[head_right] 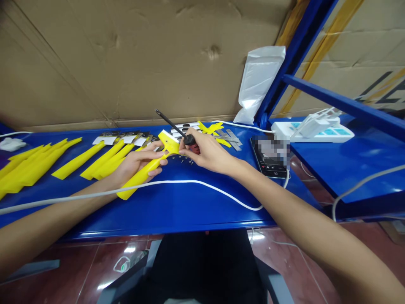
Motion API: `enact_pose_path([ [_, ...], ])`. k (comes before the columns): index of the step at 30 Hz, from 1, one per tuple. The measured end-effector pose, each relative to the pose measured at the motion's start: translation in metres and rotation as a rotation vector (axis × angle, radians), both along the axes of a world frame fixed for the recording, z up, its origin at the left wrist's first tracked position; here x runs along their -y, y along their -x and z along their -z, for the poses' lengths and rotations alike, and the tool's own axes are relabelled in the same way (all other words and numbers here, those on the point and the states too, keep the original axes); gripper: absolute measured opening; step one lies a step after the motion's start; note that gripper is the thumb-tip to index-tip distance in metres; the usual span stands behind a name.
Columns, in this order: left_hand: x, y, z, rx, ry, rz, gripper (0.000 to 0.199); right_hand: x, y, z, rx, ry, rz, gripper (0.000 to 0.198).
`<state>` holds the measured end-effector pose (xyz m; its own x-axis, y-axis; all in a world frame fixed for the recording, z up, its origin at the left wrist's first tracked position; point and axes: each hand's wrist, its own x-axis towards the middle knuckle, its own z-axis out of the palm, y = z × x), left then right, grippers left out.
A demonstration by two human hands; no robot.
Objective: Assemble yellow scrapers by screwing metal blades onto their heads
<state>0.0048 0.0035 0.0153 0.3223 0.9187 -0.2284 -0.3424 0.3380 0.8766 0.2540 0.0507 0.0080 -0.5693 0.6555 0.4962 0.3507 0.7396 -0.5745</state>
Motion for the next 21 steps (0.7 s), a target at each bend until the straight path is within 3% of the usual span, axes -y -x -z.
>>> enact_pose_path([
  [5, 0.0012, 0.0013, 0.0005, -0.006, 0.012, 0.001, 0.052, 0.0006, 0.0012, 0.0011, -0.008, 0.033, 0.030, 0.010],
  [8, 0.0013, 0.0013, 0.0005, -0.013, 0.005, 0.008, 0.050, 0.0000, 0.0023, 0.0019, -0.039, 0.106, 0.067, 0.022],
  [16, 0.0005, 0.0009, 0.0031, -0.025, -0.025, 0.007, 0.048, -0.0041, 0.0027, -0.0012, -0.098, 0.389, 0.145, 0.056],
  [21, 0.0009, 0.0017, 0.0047, -0.014, -0.028, 0.001, 0.051, -0.0002, 0.0038, -0.0072, -0.110, 0.588, 0.165, 0.059],
])
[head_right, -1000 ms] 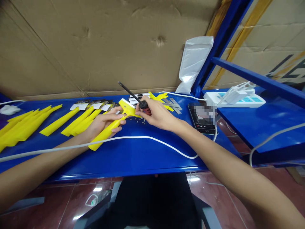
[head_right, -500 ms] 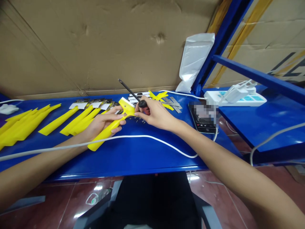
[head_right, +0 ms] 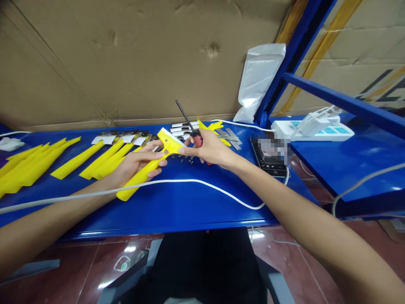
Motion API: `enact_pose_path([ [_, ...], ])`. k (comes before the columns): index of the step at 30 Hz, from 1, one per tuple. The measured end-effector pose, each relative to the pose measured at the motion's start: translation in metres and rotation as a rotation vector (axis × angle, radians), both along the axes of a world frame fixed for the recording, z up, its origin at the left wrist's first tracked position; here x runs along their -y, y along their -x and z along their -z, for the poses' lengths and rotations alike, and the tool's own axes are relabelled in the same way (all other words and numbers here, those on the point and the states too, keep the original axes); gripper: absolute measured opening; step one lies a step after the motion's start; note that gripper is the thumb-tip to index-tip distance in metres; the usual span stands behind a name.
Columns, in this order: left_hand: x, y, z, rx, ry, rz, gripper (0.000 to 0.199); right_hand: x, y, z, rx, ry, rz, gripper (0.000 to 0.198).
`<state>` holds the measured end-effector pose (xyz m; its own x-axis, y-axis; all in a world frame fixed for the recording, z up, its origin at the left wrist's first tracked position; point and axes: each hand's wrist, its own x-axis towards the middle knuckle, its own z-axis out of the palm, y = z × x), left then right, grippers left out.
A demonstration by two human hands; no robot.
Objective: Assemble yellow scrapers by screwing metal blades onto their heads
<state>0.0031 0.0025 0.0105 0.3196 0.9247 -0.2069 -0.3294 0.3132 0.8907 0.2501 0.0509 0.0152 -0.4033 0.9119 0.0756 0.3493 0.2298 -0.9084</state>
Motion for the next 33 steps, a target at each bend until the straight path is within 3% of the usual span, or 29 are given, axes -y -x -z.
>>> enact_pose_path([
  [4, 0.000, 0.000, -0.001, 0.002, 0.009, 0.004, 0.052, 0.004, 0.001, -0.004, -0.002, 0.105, -0.013, 0.053],
  [8, 0.001, -0.002, -0.002, 0.000, 0.011, 0.001, 0.052, 0.003, 0.001, -0.004, -0.019, 0.124, 0.004, 0.048],
  [17, 0.001, 0.001, -0.008, 0.063, -0.020, -0.063, 0.053, 0.001, -0.001, -0.001, -0.069, 0.050, -0.007, 0.060],
  [26, 0.001, 0.000, -0.010, 0.117, -0.057, -0.121, 0.051, -0.005, -0.003, -0.003, 0.018, -0.107, 0.063, 0.050],
  [33, -0.001, 0.003, -0.007, 0.099, -0.070, -0.109, 0.051, -0.003, -0.003, -0.007, 0.018, -0.081, 0.030, 0.037],
])
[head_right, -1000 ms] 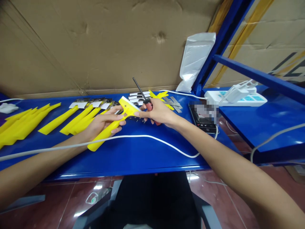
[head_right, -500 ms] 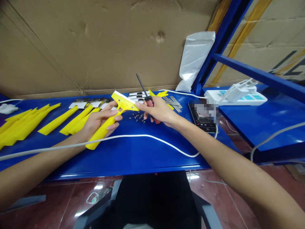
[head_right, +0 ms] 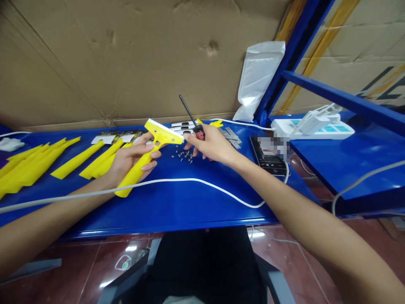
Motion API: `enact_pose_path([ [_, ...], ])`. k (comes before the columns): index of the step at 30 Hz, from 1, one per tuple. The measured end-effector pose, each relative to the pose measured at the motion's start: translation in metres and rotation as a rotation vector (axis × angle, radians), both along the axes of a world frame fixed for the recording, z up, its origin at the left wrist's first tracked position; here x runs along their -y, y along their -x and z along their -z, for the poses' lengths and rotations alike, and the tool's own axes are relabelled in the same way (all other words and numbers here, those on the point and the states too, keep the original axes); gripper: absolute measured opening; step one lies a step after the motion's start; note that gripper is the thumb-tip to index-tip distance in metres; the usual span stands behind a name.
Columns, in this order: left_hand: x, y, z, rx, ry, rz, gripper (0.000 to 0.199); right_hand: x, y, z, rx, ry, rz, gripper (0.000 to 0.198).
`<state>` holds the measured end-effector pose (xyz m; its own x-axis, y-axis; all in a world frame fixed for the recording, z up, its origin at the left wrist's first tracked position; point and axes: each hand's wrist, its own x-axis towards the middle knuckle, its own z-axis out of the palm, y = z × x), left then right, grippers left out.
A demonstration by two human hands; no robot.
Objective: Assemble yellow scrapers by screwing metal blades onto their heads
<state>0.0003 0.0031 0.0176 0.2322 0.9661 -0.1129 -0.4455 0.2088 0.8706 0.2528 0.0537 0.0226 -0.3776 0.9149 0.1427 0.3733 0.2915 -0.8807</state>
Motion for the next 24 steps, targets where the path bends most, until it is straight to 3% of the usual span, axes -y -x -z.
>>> enact_pose_path([
  [9, 0.000, -0.002, -0.004, 0.016, 0.009, -0.033, 0.050, 0.001, -0.001, 0.000, 0.033, 0.001, -0.069, 0.046],
  [16, -0.004, 0.000, 0.000, -0.027, 0.006, -0.028, 0.054, -0.003, -0.010, 0.010, 0.320, -0.204, -0.282, 0.026],
  [24, -0.003, 0.001, 0.003, -0.061, -0.002, -0.011, 0.053, -0.007, -0.014, 0.008, 0.365, -0.182, -0.379, 0.012],
])
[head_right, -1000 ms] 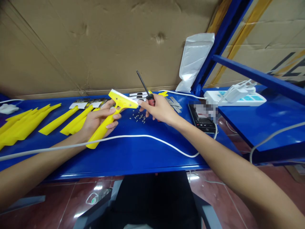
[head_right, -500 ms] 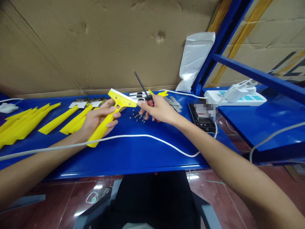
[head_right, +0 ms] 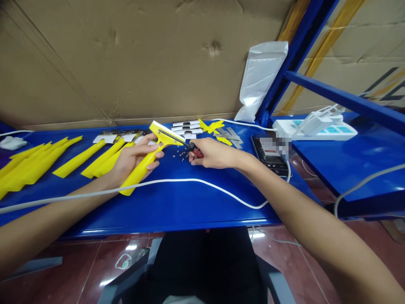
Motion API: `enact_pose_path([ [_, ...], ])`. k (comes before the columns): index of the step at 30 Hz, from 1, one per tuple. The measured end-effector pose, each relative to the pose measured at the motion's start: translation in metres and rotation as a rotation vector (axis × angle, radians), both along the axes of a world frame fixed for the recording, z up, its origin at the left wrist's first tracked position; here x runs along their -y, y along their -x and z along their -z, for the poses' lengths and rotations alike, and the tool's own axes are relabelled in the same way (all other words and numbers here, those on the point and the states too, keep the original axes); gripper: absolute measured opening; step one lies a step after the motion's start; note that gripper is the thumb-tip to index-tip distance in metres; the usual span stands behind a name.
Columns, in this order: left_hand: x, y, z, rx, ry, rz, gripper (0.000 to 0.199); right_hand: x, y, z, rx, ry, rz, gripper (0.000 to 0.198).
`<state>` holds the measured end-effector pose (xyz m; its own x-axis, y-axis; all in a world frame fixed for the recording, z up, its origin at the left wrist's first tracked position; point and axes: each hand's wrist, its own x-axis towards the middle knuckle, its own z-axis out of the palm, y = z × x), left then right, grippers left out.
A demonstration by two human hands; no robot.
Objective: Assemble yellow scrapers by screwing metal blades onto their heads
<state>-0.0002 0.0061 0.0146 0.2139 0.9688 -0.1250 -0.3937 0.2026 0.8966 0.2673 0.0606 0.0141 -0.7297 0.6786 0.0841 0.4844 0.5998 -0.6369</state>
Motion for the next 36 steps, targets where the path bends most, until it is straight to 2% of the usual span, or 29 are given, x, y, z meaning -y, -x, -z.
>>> enact_pose_path([
  [14, 0.000, 0.000, 0.001, -0.046, 0.008, 0.013, 0.052, 0.000, 0.000, 0.004, -0.018, -0.055, 0.009, 0.009],
  [17, 0.001, -0.001, 0.000, -0.050, 0.013, 0.015, 0.052, 0.002, 0.003, 0.001, -0.074, -0.063, 0.026, 0.011],
  [22, 0.001, -0.001, 0.000, -0.050, 0.028, 0.025, 0.050, 0.004, 0.005, -0.001, -0.194, -0.181, 0.116, 0.012],
  [27, -0.001, 0.000, 0.002, -0.039, 0.052, 0.043, 0.051, 0.006, 0.006, -0.003, -0.378, -0.234, 0.192, 0.029],
  [31, 0.000, -0.001, 0.000, -0.076, 0.081, 0.112, 0.051, 0.006, 0.008, -0.001, -0.512, -0.256, 0.200, 0.031],
  [36, 0.003, -0.004, -0.005, -0.194, 0.129, 0.307, 0.041, 0.007, 0.012, 0.004, -0.545, -0.267, 0.145, 0.035],
])
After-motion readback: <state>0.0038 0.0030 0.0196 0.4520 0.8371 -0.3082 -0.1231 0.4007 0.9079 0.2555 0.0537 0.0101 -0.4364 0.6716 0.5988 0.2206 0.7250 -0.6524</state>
